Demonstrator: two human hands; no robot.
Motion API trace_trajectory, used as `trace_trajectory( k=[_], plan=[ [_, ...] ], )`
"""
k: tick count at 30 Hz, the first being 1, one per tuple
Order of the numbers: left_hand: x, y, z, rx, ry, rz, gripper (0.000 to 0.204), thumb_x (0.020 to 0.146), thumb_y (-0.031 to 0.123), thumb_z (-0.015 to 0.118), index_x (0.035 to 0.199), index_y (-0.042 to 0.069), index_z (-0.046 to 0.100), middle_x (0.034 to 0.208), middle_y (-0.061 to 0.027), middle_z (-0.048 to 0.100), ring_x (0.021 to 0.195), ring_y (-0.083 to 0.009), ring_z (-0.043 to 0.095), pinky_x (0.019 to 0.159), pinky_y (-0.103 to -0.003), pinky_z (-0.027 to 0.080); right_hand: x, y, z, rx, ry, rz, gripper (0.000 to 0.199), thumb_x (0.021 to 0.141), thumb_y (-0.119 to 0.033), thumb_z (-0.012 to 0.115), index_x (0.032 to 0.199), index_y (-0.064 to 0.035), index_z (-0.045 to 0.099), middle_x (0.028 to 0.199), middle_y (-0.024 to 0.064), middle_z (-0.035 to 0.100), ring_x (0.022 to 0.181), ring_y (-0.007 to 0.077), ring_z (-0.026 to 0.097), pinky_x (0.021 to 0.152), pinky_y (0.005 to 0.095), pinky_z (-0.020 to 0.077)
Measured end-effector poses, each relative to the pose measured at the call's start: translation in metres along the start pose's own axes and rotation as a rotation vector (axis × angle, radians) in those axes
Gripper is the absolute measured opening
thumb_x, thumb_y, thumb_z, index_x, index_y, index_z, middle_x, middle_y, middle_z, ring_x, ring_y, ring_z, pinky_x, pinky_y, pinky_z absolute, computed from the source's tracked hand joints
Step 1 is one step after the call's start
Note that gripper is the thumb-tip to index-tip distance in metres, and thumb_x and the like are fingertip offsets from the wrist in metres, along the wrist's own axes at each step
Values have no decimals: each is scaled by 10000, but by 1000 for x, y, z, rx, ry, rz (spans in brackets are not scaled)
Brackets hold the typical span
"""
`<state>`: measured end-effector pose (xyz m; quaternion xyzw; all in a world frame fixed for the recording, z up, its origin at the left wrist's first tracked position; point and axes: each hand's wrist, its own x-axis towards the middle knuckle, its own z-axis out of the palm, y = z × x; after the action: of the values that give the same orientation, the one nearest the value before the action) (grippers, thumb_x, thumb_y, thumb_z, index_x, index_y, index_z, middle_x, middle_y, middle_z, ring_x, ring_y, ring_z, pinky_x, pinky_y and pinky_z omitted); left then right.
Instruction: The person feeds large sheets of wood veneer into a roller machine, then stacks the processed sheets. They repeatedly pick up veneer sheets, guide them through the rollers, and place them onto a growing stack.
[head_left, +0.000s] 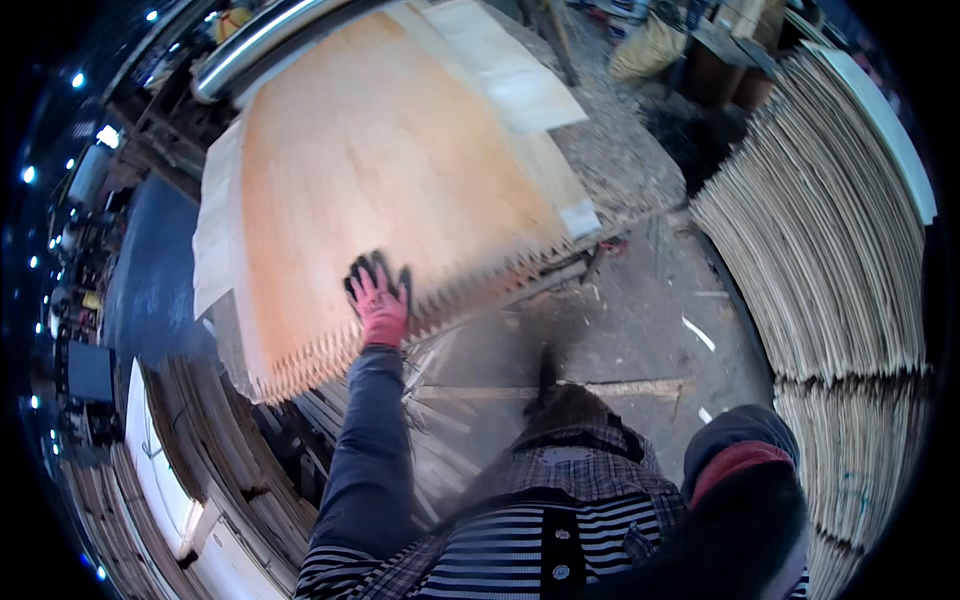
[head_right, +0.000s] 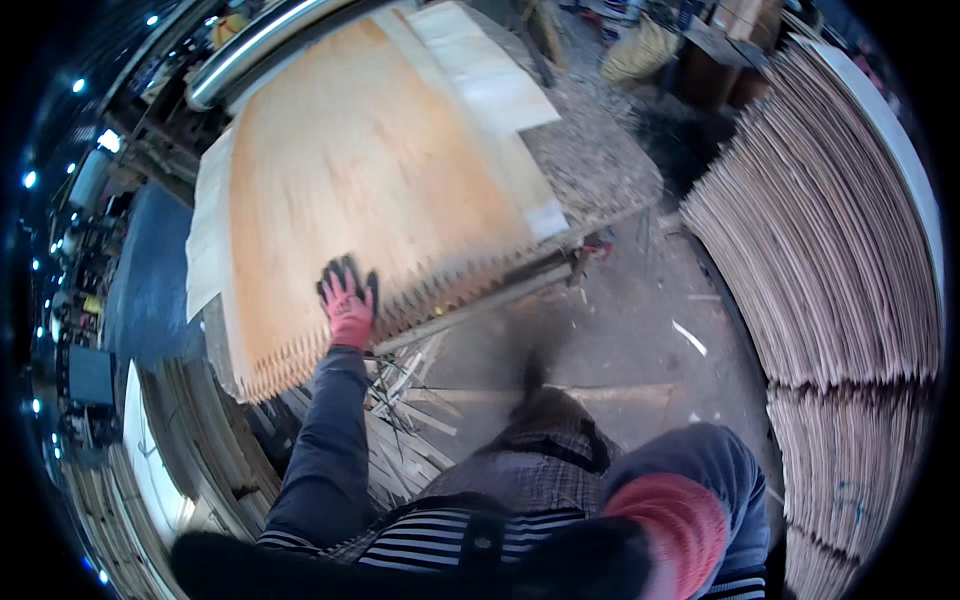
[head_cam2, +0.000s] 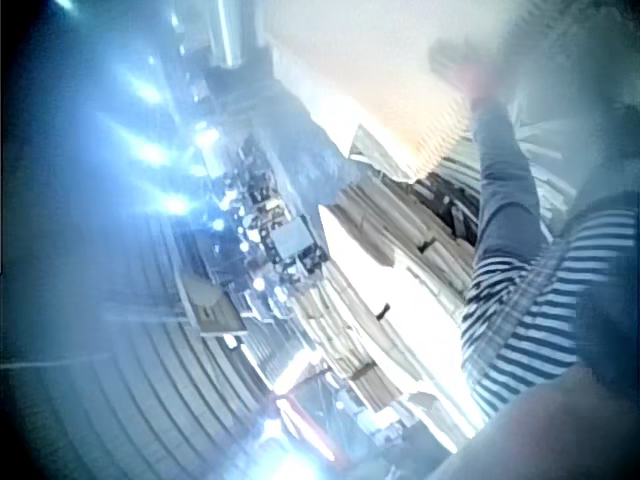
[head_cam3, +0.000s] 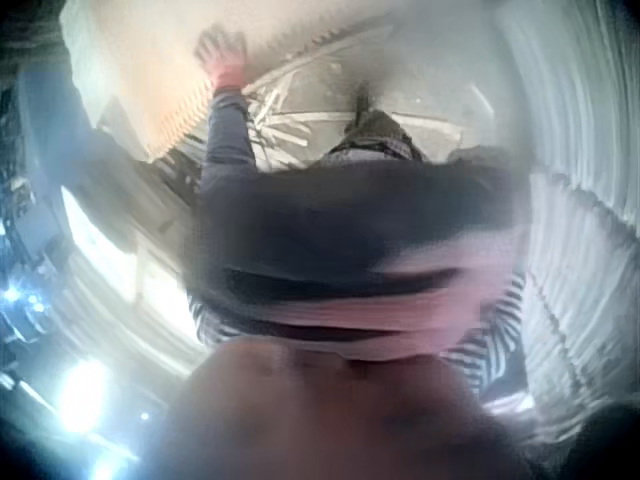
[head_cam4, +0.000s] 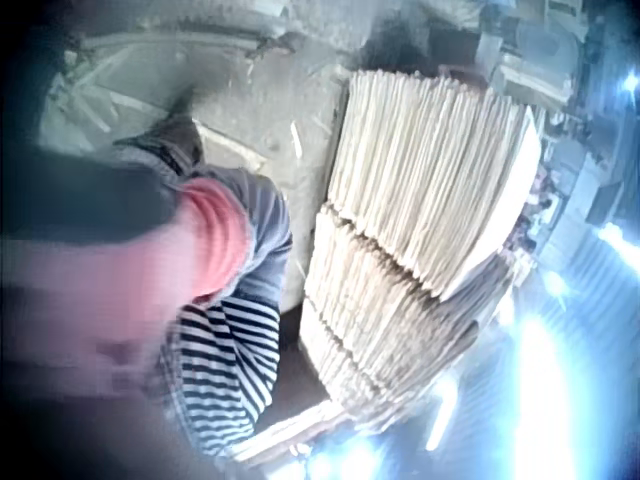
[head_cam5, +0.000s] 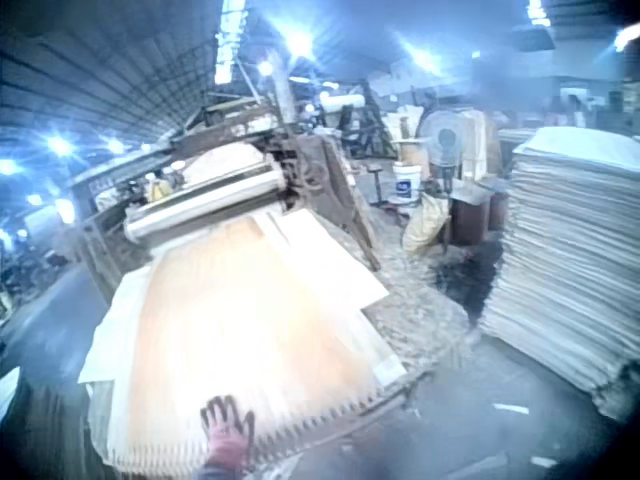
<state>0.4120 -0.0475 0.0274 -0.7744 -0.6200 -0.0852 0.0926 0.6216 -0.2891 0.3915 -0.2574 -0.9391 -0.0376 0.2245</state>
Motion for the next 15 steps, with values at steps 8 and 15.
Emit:
trace_trajectory(
  k=[8, 15],
  plan=[
    [9, -9, 5, 73, -118, -16, 641, 783, 422, 457, 1324, 150, 249, 1353, -187, 214, 1239, -377, 183, 1006, -496, 139, -66, -21, -31, -184, 51, 111, 309, 817, -95, 427, 1098, -6, 519, 1103, 168, 518, 1048, 297, 487, 929, 369, 349],
    [43, 19, -26, 12, -246, -151, 632, 768, 411, 495, 1302, 141, 291, 1344, -143, 255, 1233, -315, 233, 1008, -441, 185, -288, 33, -19, -394, 583, 1225, 301, 806, 1, 413, 1087, 40, 516, 1132, 182, 499, 1070, 271, 480, 916, 352, 360]
  ],
)
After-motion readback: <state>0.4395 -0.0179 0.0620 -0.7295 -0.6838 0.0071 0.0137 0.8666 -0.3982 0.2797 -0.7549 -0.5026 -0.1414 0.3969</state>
